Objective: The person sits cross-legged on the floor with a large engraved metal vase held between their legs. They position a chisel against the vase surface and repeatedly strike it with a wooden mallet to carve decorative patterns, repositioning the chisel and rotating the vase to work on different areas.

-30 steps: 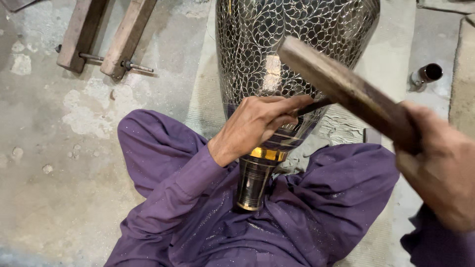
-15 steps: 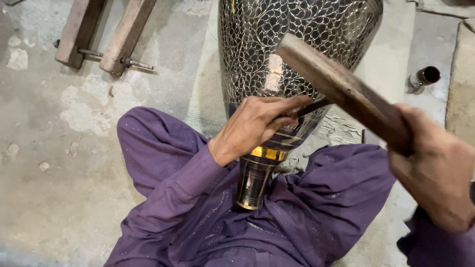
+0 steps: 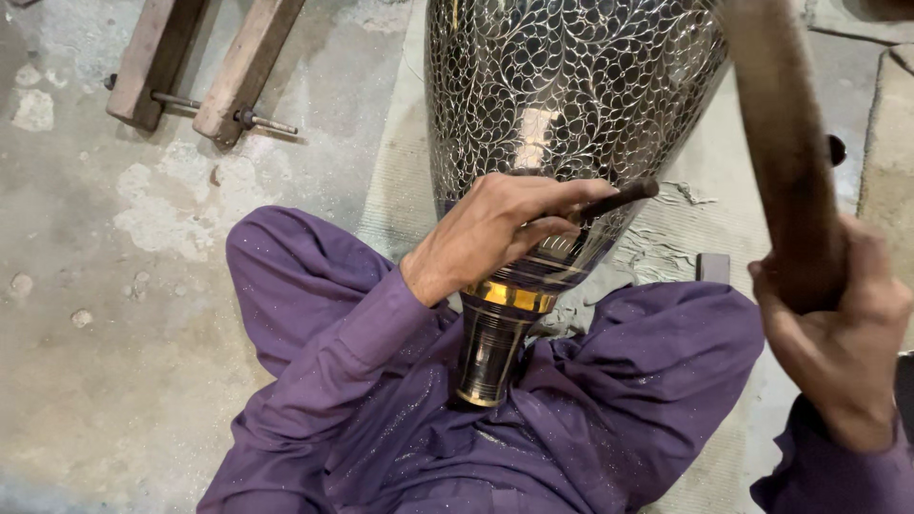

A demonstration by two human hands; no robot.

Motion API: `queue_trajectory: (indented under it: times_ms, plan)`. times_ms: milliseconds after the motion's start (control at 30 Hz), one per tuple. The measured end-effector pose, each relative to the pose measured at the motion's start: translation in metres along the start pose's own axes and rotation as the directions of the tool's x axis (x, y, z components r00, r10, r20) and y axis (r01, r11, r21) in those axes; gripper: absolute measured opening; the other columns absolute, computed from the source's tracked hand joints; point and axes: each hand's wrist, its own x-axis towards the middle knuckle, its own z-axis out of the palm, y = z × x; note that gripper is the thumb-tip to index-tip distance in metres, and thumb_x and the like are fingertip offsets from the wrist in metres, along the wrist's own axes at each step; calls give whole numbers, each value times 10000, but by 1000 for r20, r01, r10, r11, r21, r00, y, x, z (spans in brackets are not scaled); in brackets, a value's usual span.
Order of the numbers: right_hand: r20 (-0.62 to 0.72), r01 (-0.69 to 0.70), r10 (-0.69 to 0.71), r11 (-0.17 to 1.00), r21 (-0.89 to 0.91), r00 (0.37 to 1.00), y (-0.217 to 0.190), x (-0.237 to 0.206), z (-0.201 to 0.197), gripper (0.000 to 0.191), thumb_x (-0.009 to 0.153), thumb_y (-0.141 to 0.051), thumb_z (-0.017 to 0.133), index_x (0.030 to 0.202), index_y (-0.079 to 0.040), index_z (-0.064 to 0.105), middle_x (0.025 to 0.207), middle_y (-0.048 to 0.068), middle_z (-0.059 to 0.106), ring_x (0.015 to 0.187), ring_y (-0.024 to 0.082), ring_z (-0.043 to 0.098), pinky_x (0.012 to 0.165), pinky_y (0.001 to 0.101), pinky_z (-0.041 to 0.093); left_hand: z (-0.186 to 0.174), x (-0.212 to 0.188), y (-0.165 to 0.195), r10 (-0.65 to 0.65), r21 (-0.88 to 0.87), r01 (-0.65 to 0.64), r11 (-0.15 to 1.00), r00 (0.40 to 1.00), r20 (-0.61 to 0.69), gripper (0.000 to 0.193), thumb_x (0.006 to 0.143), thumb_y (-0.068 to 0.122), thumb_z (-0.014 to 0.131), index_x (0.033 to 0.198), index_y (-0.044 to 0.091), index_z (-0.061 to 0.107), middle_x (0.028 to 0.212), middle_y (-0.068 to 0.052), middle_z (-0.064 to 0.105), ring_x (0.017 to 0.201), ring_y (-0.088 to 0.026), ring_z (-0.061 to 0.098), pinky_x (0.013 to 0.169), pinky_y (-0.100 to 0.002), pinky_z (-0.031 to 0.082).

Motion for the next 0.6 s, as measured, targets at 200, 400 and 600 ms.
queue_trajectory:
  times_ms: [200, 400, 600]
  plan:
    - [-7, -91, 92, 992, 88, 996, 18, -11, 4, 359, 1038, 37, 770, 1300, 41, 524, 1072, 146, 653, 999, 222, 678, 910, 321, 574, -3, 4, 4, -55, 27, 53, 998, 996, 75, 550, 926, 118, 728, 1430, 280, 578, 1004, -4, 768, 773, -134, 722, 762, -307, 629]
    - [132, -79, 80, 997, -11, 988, 21, -9, -2, 303, 1016, 65, 752, 1265, 24, 584, 1020, 133, 672, 863, 214, 686, 763, 323, 552, -1, 2, 1, -24, 19, 23, 1000, 999, 44, 564, 907, 106, 734, 1412, 305, 582, 1056, 20, 780, 799, -110, 738, 777, -285, 646]
    - [102, 17, -8, 996, -87, 995, 1, 4, 3, 394, 894, 100, 751, 1249, 15, 605, 982, 202, 663, 860, 273, 682, 756, 365, 568, 5, -5, -2, -73, 3, 73, 997, 997, 31, 526, 956, 44, 669, 1416, 287, 588, 1122, 7, 783, 851, -106, 786, 728, -267, 663]
